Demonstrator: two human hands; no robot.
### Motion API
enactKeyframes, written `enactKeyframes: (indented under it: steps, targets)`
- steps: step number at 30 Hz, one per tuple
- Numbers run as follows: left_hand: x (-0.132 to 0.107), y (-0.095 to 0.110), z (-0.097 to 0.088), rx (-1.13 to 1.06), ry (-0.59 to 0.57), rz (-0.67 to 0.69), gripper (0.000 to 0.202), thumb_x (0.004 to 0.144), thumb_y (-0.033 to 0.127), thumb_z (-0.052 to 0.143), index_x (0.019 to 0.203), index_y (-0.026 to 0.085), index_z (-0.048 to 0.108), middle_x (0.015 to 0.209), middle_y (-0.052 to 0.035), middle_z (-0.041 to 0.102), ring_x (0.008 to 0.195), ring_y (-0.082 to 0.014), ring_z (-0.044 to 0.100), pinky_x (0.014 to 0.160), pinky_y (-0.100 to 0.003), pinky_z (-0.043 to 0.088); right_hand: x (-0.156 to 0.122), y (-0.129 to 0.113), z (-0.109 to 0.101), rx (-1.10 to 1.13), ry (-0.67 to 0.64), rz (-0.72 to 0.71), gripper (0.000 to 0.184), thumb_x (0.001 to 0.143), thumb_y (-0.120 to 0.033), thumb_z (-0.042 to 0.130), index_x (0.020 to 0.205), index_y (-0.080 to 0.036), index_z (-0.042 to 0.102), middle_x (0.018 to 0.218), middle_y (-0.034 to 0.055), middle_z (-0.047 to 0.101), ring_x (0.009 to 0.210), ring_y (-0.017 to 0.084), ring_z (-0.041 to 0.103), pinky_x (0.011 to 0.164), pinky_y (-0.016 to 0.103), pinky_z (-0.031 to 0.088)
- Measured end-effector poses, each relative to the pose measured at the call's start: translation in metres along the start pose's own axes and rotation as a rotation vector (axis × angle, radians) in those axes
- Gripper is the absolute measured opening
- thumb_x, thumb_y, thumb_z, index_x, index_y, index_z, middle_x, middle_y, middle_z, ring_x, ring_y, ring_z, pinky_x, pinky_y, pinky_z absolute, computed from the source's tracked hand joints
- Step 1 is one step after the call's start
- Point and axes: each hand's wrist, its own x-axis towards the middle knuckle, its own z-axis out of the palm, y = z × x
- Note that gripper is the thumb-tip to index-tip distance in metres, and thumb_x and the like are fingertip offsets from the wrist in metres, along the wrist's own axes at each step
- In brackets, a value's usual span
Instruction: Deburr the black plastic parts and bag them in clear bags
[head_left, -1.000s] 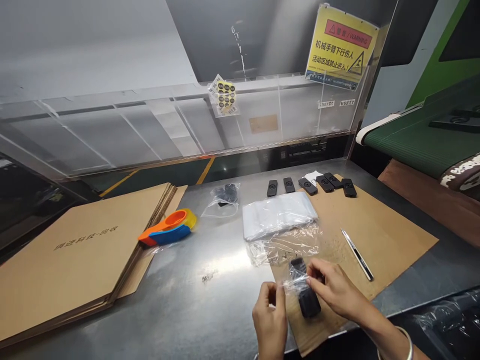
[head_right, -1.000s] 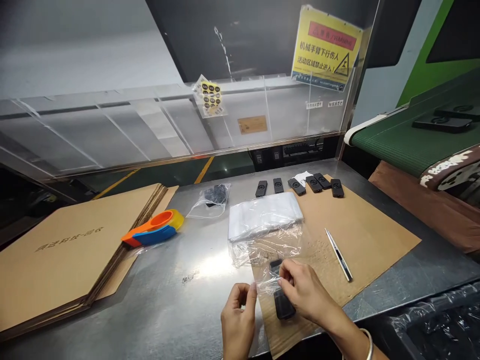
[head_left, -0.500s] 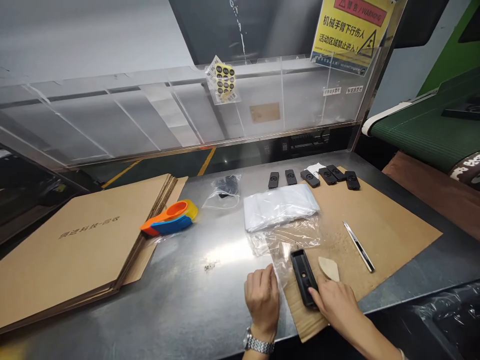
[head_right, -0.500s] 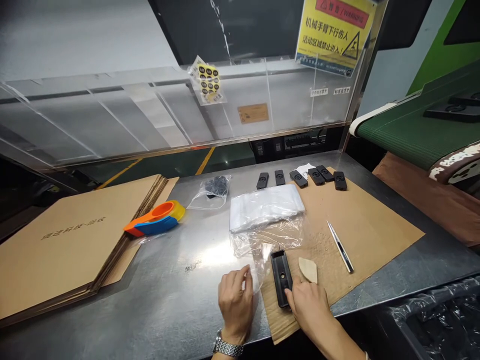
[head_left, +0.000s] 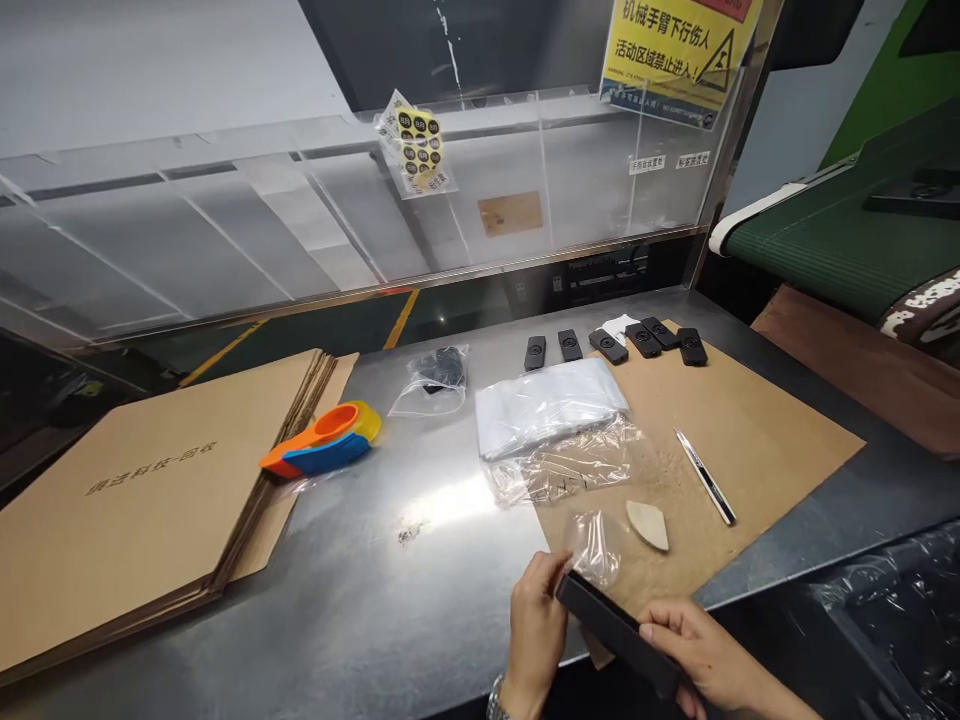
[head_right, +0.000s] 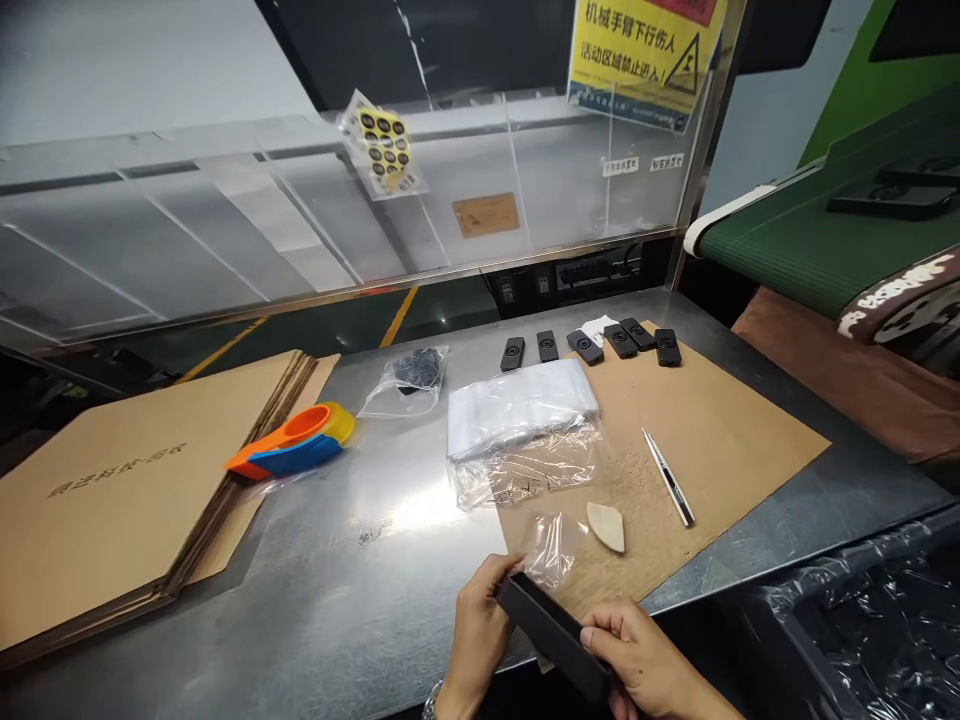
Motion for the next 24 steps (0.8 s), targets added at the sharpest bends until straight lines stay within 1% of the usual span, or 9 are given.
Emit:
enactKeyframes:
  steps: [3, 5, 8, 11, 14, 16, 18, 21, 24]
  targets:
    - [-0.006, -0.001, -0.005, -0.041, -0.045, -0.024, 0.026, 0.089, 0.027, 0.043, 0.092, 0.019, 0.067, 0.075, -0.0019, 0.069, 0.063, -0.0142, 0.064, 0.056, -0.023, 0.050, 0.003, 0.012, 0.002, -0.062, 0.062, 0.018, 0.037, 0.084, -0.051, 0.028, 0.077, -0.019, 0.045, 0.051, -0.0049, 0.048, 0.030, 0.006, 0.038, 0.028, 0.015, 0.025]
    - [-0.011, 0.000, -0.005, -0.025, -0.046, -0.039, 0.028, 0.090, 0.029, 0.041, 0.095, 0.019, 0.067, 0.075, -0.0021, 0.069, 0.059, -0.0136, 0.063, 0.054, -0.023, 0.049, 0.000, 0.015, 0.002, -0.149, 0.135, -0.020, 0.034, 0.084, -0.049, 0.030, 0.073, -0.020, 0.044, 0.049, -0.0047, 0.045, 0.033, 0.009, 0.043, 0.031, 0.017, 0.028]
    - [-0.022, 0.005, 0.002, 0.059, -0.002, -0.033, 0.026, 0.089, 0.030, 0.044, 0.095, 0.021, 0.067, 0.074, -0.0032, 0.065, 0.065, -0.0157, 0.062, 0.059, -0.026, 0.049, -0.009, 0.012, 0.004, -0.317, 0.272, -0.157, 0.030, 0.085, -0.043, 0.035, 0.070, -0.020, 0.048, 0.057, -0.0004, 0.051, 0.054, 0.016, 0.057, 0.049, 0.024, 0.039]
    - [-0.034, 0.006, 0.015, 0.289, 0.113, 0.167, 0.024, 0.089, 0.026, 0.046, 0.100, 0.020, 0.066, 0.071, -0.0032, 0.058, 0.064, -0.0161, 0.059, 0.058, -0.027, 0.047, -0.015, 0.005, 0.006, -0.445, 0.347, -0.271, 0.026, 0.085, -0.037, 0.038, 0.075, -0.021, 0.055, 0.071, 0.0041, 0.061, 0.070, 0.021, 0.060, 0.064, 0.030, 0.039]
    - [-0.042, 0.001, 0.022, 0.440, 0.153, 0.415, 0.023, 0.088, 0.016, 0.047, 0.104, 0.015, 0.063, 0.066, -0.0017, 0.055, 0.060, -0.0144, 0.056, 0.055, -0.024, 0.046, -0.012, 0.002, 0.006, -0.497, 0.382, -0.311, 0.026, 0.087, -0.033, 0.035, 0.076, -0.021, 0.055, 0.068, 0.0037, 0.062, 0.065, 0.020, 0.061, 0.060, 0.028, 0.037]
    - [-0.045, 0.000, 0.022, 0.468, 0.174, 0.435, 0.023, 0.088, 0.013, 0.045, 0.106, 0.014, 0.060, 0.066, -0.0015, 0.056, 0.060, -0.0142, 0.056, 0.056, -0.024, 0.046, -0.007, 0.000, 0.007, -0.492, 0.411, -0.306, 0.026, 0.089, -0.030, 0.031, 0.085, -0.020, 0.055, 0.058, 0.0005, 0.059, 0.055, 0.018, 0.059, 0.054, 0.026, 0.037]
    - [-0.047, 0.003, 0.021, 0.461, 0.204, 0.444, 0.025, 0.088, 0.011, 0.044, 0.108, 0.012, 0.058, 0.065, -0.0020, 0.056, 0.060, -0.0146, 0.056, 0.057, -0.025, 0.045, -0.002, -0.003, 0.009, -0.484, 0.441, -0.301, 0.029, 0.090, -0.027, 0.027, 0.102, -0.017, 0.051, 0.052, -0.0020, 0.057, 0.049, 0.018, 0.058, 0.050, 0.025, 0.038]
    - [-0.048, 0.017, 0.019, 0.405, 0.209, 0.592, 0.024, 0.085, 0.008, 0.045, 0.106, 0.011, 0.058, 0.063, -0.0031, 0.057, 0.055, -0.0145, 0.053, 0.052, -0.025, 0.043, -0.002, -0.013, 0.014, -0.506, 0.482, -0.319, 0.036, 0.090, -0.024, 0.026, 0.121, -0.014, 0.042, 0.063, 0.0017, 0.064, 0.061, 0.020, 0.064, 0.056, 0.026, 0.042]
    - [-0.045, 0.036, 0.012, 0.383, 0.221, 0.688, 0.025, 0.083, 0.006, 0.047, 0.104, 0.013, 0.058, 0.060, -0.0028, 0.057, 0.052, -0.0144, 0.052, 0.050, -0.025, 0.041, -0.009, -0.027, 0.015, -0.559, 0.508, -0.345, 0.037, 0.091, -0.026, 0.026, 0.121, -0.016, 0.045, 0.077, 0.0068, 0.068, 0.074, 0.023, 0.066, 0.065, 0.030, 0.043]
